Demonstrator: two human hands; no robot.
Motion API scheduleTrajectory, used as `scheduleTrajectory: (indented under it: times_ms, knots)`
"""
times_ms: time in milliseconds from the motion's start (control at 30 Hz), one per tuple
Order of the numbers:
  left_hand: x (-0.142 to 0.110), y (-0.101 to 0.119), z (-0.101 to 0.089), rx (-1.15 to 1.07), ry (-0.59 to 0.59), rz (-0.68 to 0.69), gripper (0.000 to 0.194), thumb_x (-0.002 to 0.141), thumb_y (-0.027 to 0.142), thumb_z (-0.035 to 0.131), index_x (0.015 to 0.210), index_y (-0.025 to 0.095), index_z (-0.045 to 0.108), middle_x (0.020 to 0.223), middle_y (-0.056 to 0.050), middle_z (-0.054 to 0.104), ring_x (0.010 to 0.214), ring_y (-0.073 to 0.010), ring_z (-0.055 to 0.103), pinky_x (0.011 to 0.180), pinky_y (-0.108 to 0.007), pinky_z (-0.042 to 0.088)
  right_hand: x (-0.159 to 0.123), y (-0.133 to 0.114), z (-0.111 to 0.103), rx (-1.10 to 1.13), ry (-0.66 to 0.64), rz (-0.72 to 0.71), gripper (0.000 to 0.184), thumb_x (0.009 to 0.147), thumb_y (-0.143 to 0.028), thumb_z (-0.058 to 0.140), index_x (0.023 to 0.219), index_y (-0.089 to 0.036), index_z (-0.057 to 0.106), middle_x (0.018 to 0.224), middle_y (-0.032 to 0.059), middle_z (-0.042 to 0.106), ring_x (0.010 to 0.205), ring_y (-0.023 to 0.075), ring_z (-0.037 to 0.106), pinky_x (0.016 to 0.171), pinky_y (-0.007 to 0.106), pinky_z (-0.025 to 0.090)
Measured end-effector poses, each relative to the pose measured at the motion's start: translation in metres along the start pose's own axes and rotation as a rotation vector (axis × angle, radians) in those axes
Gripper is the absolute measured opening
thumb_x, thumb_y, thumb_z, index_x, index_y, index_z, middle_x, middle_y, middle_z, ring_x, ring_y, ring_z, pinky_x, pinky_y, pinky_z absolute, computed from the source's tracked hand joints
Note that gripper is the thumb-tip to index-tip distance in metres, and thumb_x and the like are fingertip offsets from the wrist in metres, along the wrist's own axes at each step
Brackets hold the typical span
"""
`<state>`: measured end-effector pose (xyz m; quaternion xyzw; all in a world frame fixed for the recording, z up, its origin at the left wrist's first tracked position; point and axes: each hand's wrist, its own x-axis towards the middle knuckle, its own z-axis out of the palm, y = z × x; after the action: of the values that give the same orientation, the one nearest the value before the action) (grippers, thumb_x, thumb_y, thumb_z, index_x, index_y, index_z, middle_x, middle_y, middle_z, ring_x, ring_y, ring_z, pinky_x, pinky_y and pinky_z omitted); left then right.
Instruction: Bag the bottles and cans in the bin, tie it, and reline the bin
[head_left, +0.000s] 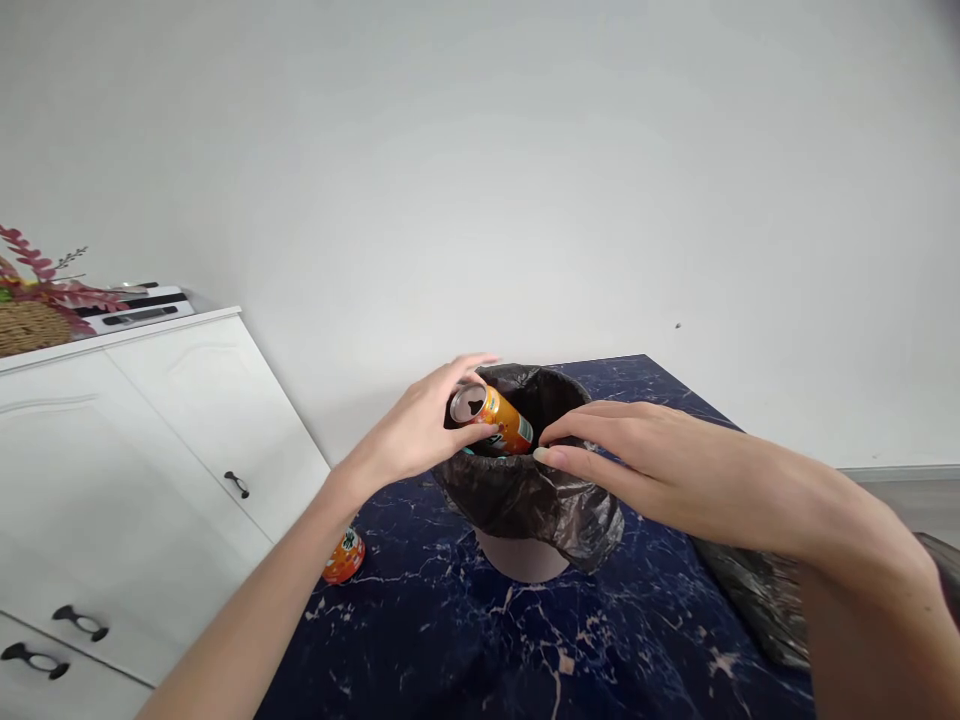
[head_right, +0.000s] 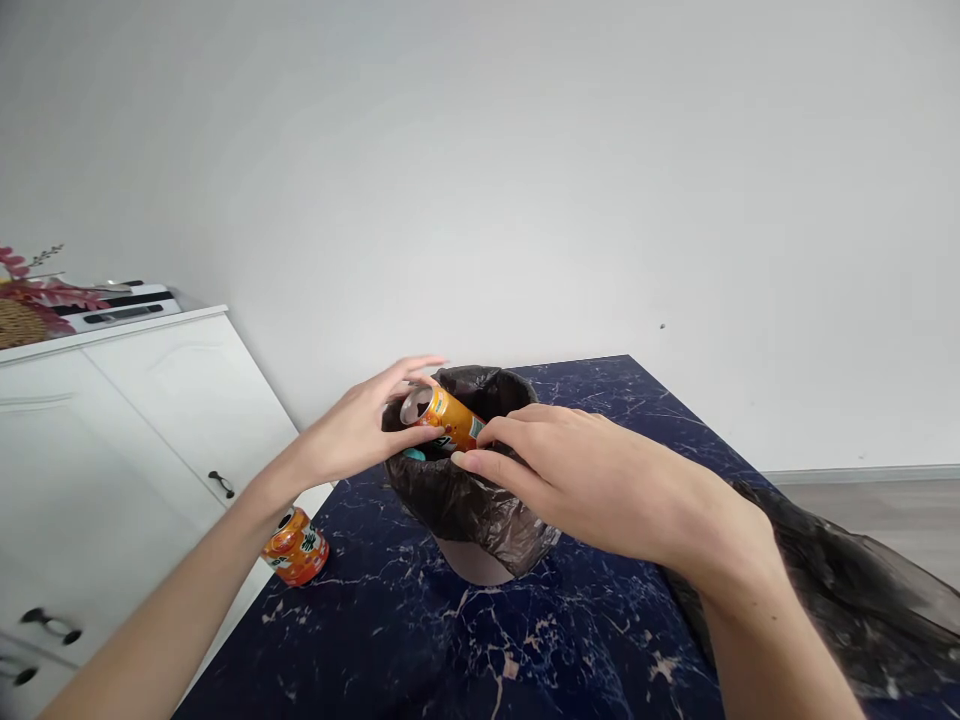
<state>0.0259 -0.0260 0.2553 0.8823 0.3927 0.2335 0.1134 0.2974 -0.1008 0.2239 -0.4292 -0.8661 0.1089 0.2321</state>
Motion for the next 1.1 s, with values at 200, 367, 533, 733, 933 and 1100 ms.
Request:
scheduleTrajectory:
  times_ms: [200, 367, 533, 733, 933, 1100]
  knots:
    - [0.006, -0.006, 0.000, 0.062, 0.015, -0.060, 0.047, 0.092, 0.044, 0.077, 0.137, 0.031, 0.068, 0.144, -0.007, 0.071, 0.137, -0.0292, 0.065, 0.117, -0.050, 0.050, -0.001, 0.001, 0.000, 0.003, 0.020, -0.023, 0.056, 0.111, -0.063, 0.036, 0.130, -0.030, 0.077, 0.137, 0.0056, 0.076, 0.121, 0.0319, 0.073, 0.104, 0.050, 0.056]
    - [-0.011, -0.007, -0.002, 0.086, 0.180, -0.084, 0.032, 0.103, 0.048, 0.064, 0.128, 0.029, 0.071, 0.140, -0.004, 0.073, 0.135, -0.0261, 0.066, 0.120, -0.048, 0.048, -0.001, 0.002, 0.000, 0.007, 0.018, -0.033, 0.053, 0.112, -0.061, 0.037, 0.132, -0.030, 0.076, 0.139, 0.0045, 0.075, 0.122, 0.0302, 0.073, 0.107, 0.049, 0.055]
    - [-0.044, -0.037, -0.008, 0.190, 0.424, -0.271, 0.045, 0.105, 0.058, 0.054, 0.135, 0.027, 0.066, 0.147, -0.009, 0.068, 0.141, -0.0329, 0.060, 0.115, -0.050, 0.051, -0.001, 0.001, 0.000, 0.019, 0.023, -0.010, 0.057, 0.111, -0.065, 0.037, 0.132, -0.028, 0.076, 0.134, 0.0063, 0.077, 0.119, 0.0304, 0.074, 0.104, 0.049, 0.056]
    - [-0.112, -0.117, -0.004, 0.502, 0.292, -0.612, 0.083, 0.094, 0.076, 0.045, 0.143, 0.012, 0.060, 0.148, -0.025, 0.064, 0.143, -0.0464, 0.054, 0.121, -0.063, 0.039, -0.002, 0.003, 0.003, 0.008, 0.049, -0.063, 0.049, 0.112, -0.056, 0.040, 0.133, -0.031, 0.076, 0.137, 0.0057, 0.076, 0.121, 0.0302, 0.073, 0.105, 0.049, 0.057]
    - [-0.176, -0.158, 0.019, 0.445, 0.159, -0.803, 0.092, 0.087, 0.082, 0.049, 0.147, 0.012, 0.055, 0.145, -0.027, 0.066, 0.136, -0.0456, 0.063, 0.112, -0.057, 0.050, -0.001, 0.006, 0.005, -0.014, 0.013, -0.050, 0.047, 0.113, -0.056, 0.039, 0.134, -0.034, 0.075, 0.140, 0.0025, 0.074, 0.125, 0.0304, 0.071, 0.106, 0.052, 0.056]
    - [-0.189, -0.156, 0.031, 0.370, 0.181, -0.827, 0.083, 0.092, 0.078, 0.046, 0.148, 0.017, 0.052, 0.152, -0.024, 0.058, 0.135, -0.0418, 0.064, 0.108, -0.053, 0.055, 0.001, 0.009, 0.007, -0.037, -0.010, -0.102, 0.041, 0.113, -0.049, 0.043, 0.138, -0.039, 0.072, 0.142, 0.0005, 0.074, 0.127, 0.0307, 0.070, 0.107, 0.054, 0.055]
